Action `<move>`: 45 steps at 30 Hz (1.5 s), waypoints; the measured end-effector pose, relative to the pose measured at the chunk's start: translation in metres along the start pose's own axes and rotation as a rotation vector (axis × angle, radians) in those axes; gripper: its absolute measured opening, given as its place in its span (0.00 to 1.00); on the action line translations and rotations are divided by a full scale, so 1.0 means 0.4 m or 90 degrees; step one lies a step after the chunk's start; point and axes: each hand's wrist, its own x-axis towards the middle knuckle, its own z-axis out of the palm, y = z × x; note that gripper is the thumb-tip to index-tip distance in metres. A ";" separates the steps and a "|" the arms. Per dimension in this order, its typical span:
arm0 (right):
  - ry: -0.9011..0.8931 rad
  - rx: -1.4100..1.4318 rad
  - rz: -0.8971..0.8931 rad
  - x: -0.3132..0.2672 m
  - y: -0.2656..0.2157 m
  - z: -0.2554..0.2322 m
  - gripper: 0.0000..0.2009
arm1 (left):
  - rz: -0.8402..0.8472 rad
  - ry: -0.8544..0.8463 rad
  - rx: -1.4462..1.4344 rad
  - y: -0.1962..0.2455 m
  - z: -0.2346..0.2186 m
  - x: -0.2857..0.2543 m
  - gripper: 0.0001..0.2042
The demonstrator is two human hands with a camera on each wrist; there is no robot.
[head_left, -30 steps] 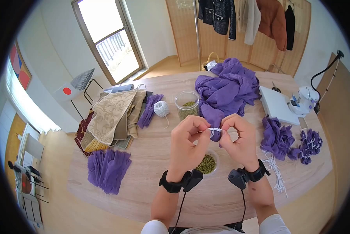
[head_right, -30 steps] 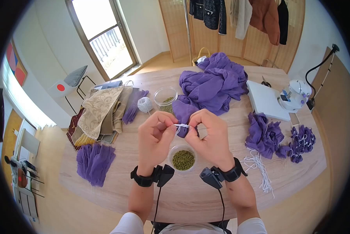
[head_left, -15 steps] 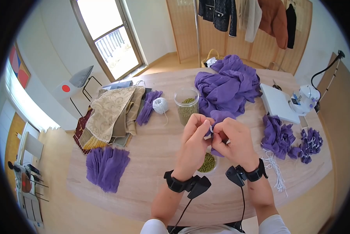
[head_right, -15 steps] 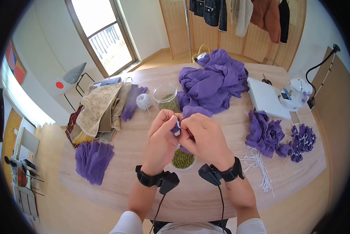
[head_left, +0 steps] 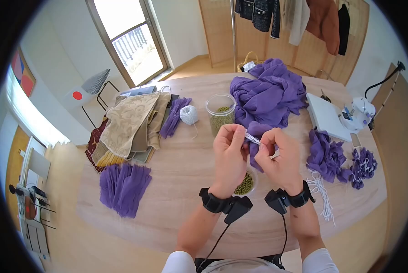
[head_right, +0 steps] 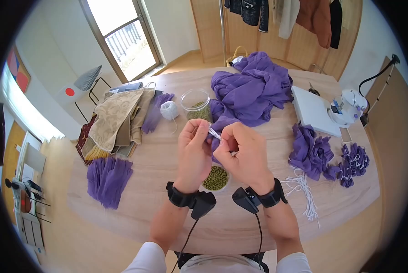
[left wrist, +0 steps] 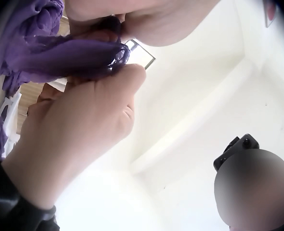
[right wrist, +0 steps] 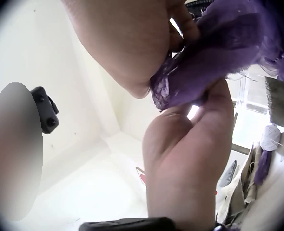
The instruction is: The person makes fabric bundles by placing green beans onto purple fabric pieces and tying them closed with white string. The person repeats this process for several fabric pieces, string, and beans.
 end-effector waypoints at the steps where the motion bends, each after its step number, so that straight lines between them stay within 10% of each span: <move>1: 0.008 -0.001 -0.002 -0.001 -0.003 0.000 0.05 | 0.002 0.016 -0.008 0.000 -0.001 0.003 0.04; 15: 0.326 0.375 0.045 0.010 -0.029 -0.151 0.02 | 0.041 0.036 -0.048 0.013 -0.005 0.013 0.03; 23: 0.071 -0.160 0.344 -0.140 0.043 -0.461 0.03 | 0.009 -0.014 0.004 0.026 0.032 -0.018 0.03; 31: -0.166 -0.235 0.347 -0.234 0.057 -0.518 0.10 | 0.017 -0.139 0.011 0.004 0.012 -0.021 0.04; 34: -0.307 -0.460 0.162 -0.356 0.144 -0.546 0.13 | 0.022 -0.152 0.020 0.002 0.013 -0.025 0.04; 45: -0.154 -0.428 0.232 -0.296 0.095 -0.538 0.07 | 0.034 -0.095 0.076 0.015 0.045 -0.035 0.04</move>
